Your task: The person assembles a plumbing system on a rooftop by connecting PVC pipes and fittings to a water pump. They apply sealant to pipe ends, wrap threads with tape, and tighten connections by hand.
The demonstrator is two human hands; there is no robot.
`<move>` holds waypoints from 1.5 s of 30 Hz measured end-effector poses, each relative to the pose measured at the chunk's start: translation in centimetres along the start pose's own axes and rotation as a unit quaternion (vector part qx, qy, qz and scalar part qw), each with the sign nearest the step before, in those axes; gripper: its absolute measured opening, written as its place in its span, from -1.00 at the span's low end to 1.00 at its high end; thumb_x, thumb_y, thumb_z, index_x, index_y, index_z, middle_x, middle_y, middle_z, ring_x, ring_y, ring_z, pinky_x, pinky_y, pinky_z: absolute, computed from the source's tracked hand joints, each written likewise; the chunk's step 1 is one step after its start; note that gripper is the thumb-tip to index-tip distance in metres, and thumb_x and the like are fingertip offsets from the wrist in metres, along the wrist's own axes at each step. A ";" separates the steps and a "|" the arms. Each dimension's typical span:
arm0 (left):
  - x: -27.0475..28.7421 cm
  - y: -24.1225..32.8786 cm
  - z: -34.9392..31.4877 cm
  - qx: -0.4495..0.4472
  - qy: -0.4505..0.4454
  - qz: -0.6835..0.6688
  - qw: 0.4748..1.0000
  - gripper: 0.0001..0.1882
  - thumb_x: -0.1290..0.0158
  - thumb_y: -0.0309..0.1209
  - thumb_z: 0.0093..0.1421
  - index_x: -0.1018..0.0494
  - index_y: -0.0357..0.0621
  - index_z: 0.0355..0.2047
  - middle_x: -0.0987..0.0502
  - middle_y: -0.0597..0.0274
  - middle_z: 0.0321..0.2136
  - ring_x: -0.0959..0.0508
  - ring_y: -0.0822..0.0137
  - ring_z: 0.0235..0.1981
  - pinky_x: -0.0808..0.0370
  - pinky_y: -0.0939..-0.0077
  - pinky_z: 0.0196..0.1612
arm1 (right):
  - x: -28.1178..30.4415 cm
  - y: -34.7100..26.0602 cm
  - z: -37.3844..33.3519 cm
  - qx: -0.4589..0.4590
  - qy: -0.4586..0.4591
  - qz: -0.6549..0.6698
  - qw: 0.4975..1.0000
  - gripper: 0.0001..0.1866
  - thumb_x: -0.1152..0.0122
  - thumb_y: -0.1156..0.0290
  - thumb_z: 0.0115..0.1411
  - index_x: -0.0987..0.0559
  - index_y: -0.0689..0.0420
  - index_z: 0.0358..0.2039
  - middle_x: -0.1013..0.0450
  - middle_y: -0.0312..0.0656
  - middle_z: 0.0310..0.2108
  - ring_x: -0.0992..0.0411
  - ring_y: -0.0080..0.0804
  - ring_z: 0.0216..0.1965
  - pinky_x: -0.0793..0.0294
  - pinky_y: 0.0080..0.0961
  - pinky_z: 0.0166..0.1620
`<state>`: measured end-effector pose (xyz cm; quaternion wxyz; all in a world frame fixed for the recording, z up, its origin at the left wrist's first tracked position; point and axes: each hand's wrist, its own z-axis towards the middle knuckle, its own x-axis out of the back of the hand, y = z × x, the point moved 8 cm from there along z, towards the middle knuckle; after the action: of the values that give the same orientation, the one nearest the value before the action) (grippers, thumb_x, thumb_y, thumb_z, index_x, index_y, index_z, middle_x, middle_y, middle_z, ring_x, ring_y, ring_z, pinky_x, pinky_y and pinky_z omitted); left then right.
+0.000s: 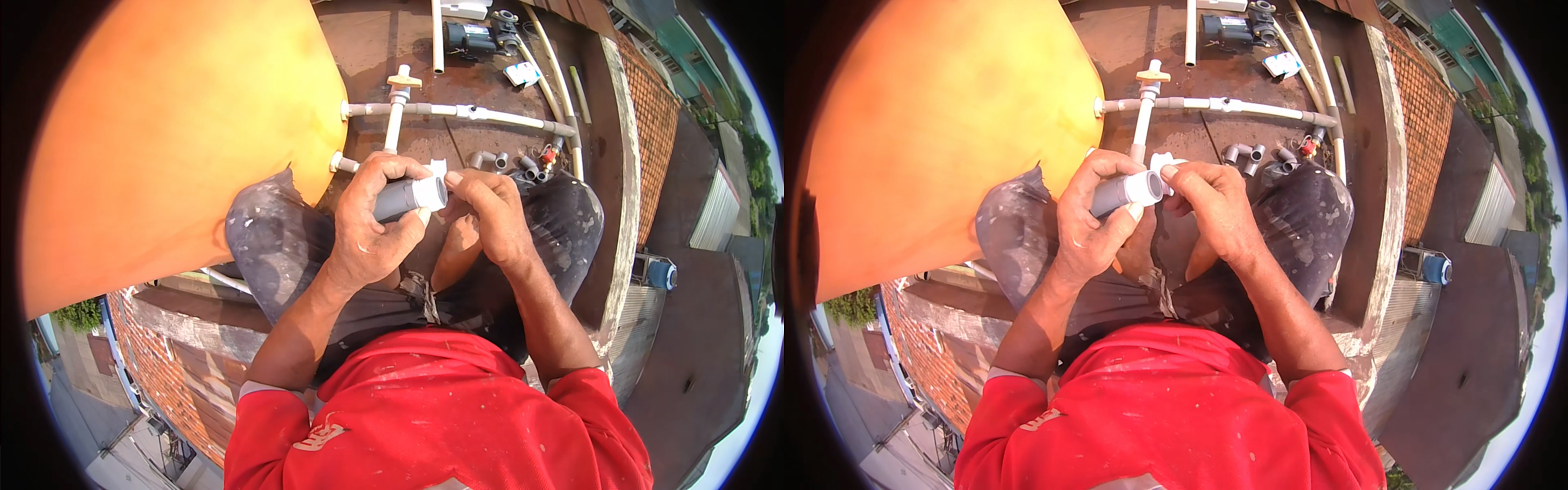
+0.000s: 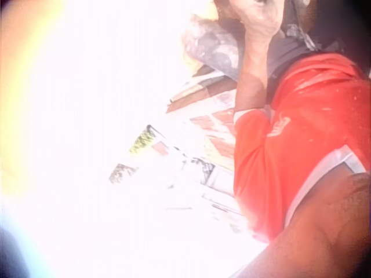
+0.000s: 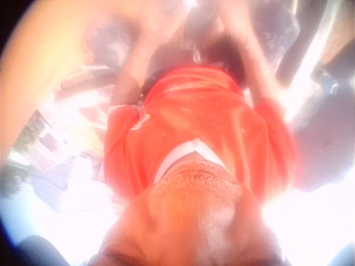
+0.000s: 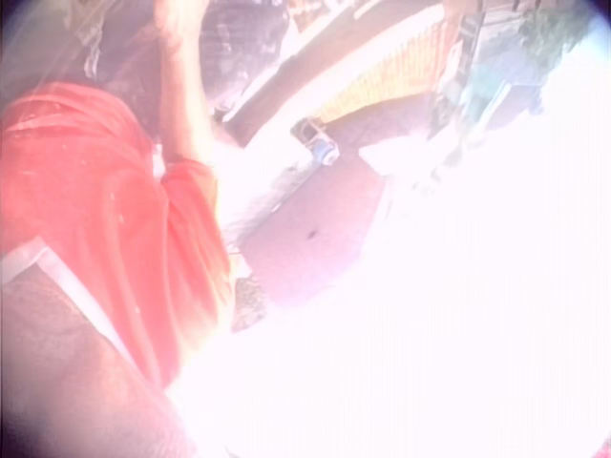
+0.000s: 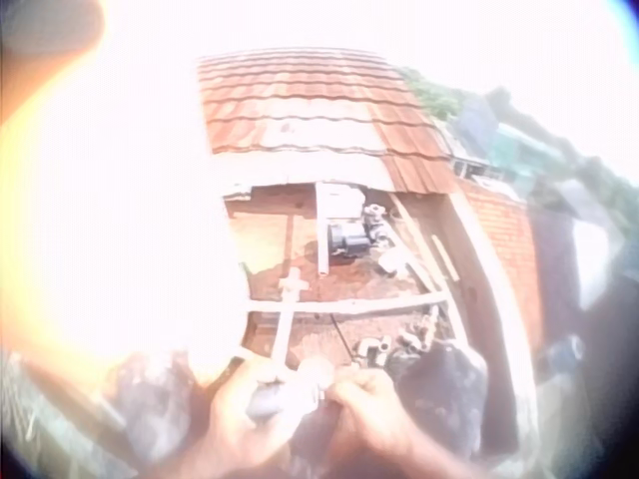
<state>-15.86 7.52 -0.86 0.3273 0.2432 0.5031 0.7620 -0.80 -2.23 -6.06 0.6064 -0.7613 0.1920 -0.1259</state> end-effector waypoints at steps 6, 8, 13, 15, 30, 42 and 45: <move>0.5 -0.6 0.1 0.056 0.035 0.009 0.998 -0.65 -0.12 -0.69 0.18 -0.48 -0.32 0.00 -0.59 0.12 -0.11 -0.65 0.39 -0.09 -0.62 0.43 0.00 | -1.8 -1.5 -6.6 -0.011 -0.046 -0.033 0.998 -0.75 -0.47 0.44 0.38 -0.77 0.26 0.01 -0.66 -0.37 -0.26 -0.48 -0.72 -0.34 -0.50 -0.65 -0.22; 0.2 -0.6 0.2 0.062 0.029 0.004 0.998 -0.66 -0.12 -0.70 0.18 -0.47 -0.32 -0.01 -0.61 0.12 -0.13 -0.67 0.40 -0.12 -0.64 0.44 -0.03 | -1.8 -2.5 -6.9 0.003 -0.063 0.001 0.998 -0.76 -0.49 0.43 0.38 -0.78 0.25 0.00 -0.66 -0.38 -0.31 -0.46 -0.75 -0.37 -0.49 -0.67 -0.24; 0.9 0.5 1.0 0.051 0.036 0.051 0.997 -0.64 -0.19 -0.68 0.18 -0.44 -0.28 -0.01 -0.61 0.12 -0.17 -0.67 0.38 -0.17 -0.63 0.43 -0.08 | -1.3 -5.0 -5.8 -0.034 -0.046 0.032 0.998 -0.79 -0.50 0.46 0.35 -0.80 0.23 -0.04 -0.64 -0.44 -0.42 -0.45 -0.79 -0.36 -0.45 -0.69 -0.29; 1.3 0.0 0.8 -0.001 0.035 0.102 0.994 -0.63 -0.22 -0.66 0.17 -0.44 -0.27 -0.01 -0.60 0.12 -0.17 -0.66 0.37 -0.20 -0.63 0.42 -0.12 | -2.0 -5.0 -5.4 -0.033 -0.050 0.087 0.994 -0.82 -0.51 0.46 0.34 -0.82 0.21 -0.08 -0.65 -0.42 -0.40 -0.48 -0.77 -0.37 -0.44 -0.67 -0.32; -0.8 0.5 0.1 0.010 -0.026 0.007 1.000 -0.33 -0.22 -0.67 0.20 -0.19 -0.18 0.27 -0.51 0.09 -0.05 -0.54 0.47 -0.11 -0.53 0.55 -0.17 | -1.2 -5.6 2.1 0.000 0.053 0.093 0.994 -0.58 -0.41 0.13 0.43 -0.79 0.32 -0.12 -0.70 -0.16 -0.24 -0.62 -0.43 -0.14 -0.60 -0.42 0.02; 1.0 0.2 0.9 -0.009 -0.005 0.080 0.997 -0.58 -0.23 -0.66 0.20 -0.46 -0.29 0.08 -0.51 0.06 -0.05 -0.58 0.21 -0.03 -0.56 0.31 0.04 | -1.4 -1.9 -6.1 -0.038 -0.039 0.038 0.998 -0.77 -0.50 0.43 0.35 -0.80 0.20 -0.03 -0.65 -0.37 -0.37 -0.49 -0.70 -0.44 -0.42 -0.69 -0.40; 0.6 -0.2 0.7 0.030 -0.017 0.068 0.997 -0.56 -0.26 -0.64 0.19 -0.45 -0.26 0.08 -0.52 0.05 -0.07 -0.59 0.19 -0.03 -0.56 0.27 0.04 | -1.1 -4.1 -6.5 -0.035 -0.053 0.082 0.995 -0.77 -0.53 0.40 0.34 -0.81 0.19 -0.04 -0.64 -0.37 -0.37 -0.48 -0.71 -0.41 -0.44 -0.67 -0.36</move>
<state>-15.73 8.37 -0.74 0.2757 0.2997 0.5023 0.7628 -3.98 -6.62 -0.55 0.5970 -0.7695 0.2251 -0.0285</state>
